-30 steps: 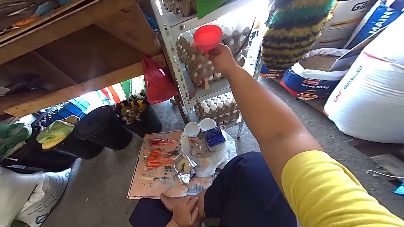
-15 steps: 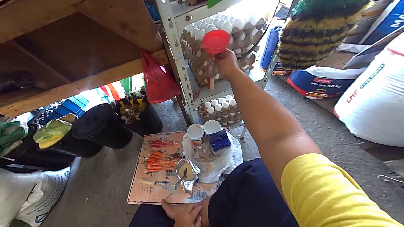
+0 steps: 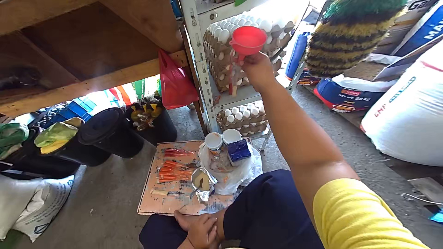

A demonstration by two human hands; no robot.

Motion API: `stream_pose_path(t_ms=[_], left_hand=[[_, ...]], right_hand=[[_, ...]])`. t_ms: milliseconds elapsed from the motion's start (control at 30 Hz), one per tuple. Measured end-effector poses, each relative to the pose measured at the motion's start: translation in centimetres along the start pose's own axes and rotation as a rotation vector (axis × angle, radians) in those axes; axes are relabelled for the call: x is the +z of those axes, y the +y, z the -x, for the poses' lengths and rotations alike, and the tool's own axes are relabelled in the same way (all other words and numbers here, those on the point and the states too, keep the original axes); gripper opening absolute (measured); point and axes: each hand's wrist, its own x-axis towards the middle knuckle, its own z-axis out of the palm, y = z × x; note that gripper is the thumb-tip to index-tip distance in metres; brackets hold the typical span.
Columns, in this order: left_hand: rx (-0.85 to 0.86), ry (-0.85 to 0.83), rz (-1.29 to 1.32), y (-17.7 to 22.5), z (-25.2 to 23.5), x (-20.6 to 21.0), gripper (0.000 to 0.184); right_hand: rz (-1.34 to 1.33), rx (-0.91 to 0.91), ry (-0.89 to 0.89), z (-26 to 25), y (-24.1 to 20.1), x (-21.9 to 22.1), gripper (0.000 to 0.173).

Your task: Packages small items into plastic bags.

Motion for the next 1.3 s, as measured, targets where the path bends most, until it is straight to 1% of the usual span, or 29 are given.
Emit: stream_pose_path(t_ms=[100, 167, 233, 300, 400, 500, 567, 600, 633, 700, 733, 833, 900, 933, 1000, 1067, 1167, 1233, 1300], left_hand=[[0.058, 0.120, 0.053, 1.1, -1.5, -1.3, 0.027], [0.053, 0.241, 0.061, 2.7, -4.6, -3.4, 0.023], [0.031, 0.331, 0.064, 5.1, -8.8, -6.7, 0.021], [0.001, 0.351, 0.059, 7.7, -13.4, -10.7, 0.022], [-0.033, 0.334, 0.024, 9.6, -18.0, -14.9, 0.026], [-0.040, 0.312, 0.032, 10.4, -20.5, -16.8, 0.045], [-0.070, 0.267, 0.002, 10.6, -20.9, -17.1, 0.052], [-0.090, 0.250, -0.023, 10.7, -20.8, -17.1, 0.052], [-0.104, 0.245, -0.048, 10.7, -20.6, -17.0, 0.047], [-0.109, 0.292, -0.077, 10.4, -19.9, -16.8, 0.029], [-0.111, 0.322, -0.082, 10.2, -19.6, -16.8, 0.023], [-0.185, 0.408, -0.103, 9.6, -18.4, -16.6, 0.020], [-0.280, 0.401, -0.120, 8.8, -17.5, -16.0, 0.020], [-0.346, 0.354, -0.129, 8.3, -17.0, -15.5, 0.021], [-0.496, 0.169, -0.120, 7.0, -16.1, -14.2, 0.024], [-0.569, 0.017, -0.139, 5.2, -15.3, -12.2, 0.026], [-0.577, -0.060, -0.151, 2.9, -14.2, -9.8, 0.025], [-0.556, -0.099, -0.172, 2.9, -14.7, -9.9, 0.026], [-0.507, -0.079, -0.153, 3.9, -16.2, -11.1, 0.035]], right_hand=[[0.017, -0.039, -0.060, 2.9, -2.8, 0.0, 0.025], [0.065, -0.035, -0.107, 5.2, -4.4, 0.2, 0.025], [0.121, -0.004, -0.174, 8.2, -5.3, 0.7, 0.024], [0.151, 0.030, -0.254, 11.4, -5.5, 1.5, 0.024], [0.200, 0.108, -0.377, 16.5, -4.7, 3.0, 0.023], [0.242, 0.149, -0.469, 21.4, -3.7, 4.6, 0.023], [0.250, 0.173, -0.527, 23.9, -3.1, 5.6, 0.022], [0.250, 0.180, -0.544, 24.9, -2.8, 6.0, 0.021], [0.251, 0.191, -0.555, 25.7, -2.5, 6.3, 0.021], [0.249, 0.212, -0.562, 27.0, -2.0, 6.9, 0.021], [0.246, 0.224, -0.565, 27.4, -1.7, 7.1, 0.021], [0.244, 0.291, -0.587, 28.0, -0.3, 7.5, 0.024], [0.240, 0.352, -0.564, 28.2, 0.5, 7.5, 0.020], [0.231, 0.376, -0.540, 28.2, 0.8, 7.5, 0.019], [0.204, 0.397, -0.490, 28.2, 1.2, 7.4, 0.017], [0.180, 0.411, -0.442, 28.0, 1.1, 7.2, 0.016], [0.171, 0.395, -0.396, 27.7, 0.6, 6.8, 0.015], [0.143, 0.385, -0.376, 27.5, 0.1, 6.6, 0.014], [0.087, 0.364, -0.373, 27.4, -0.7, 6.3, 0.013]])
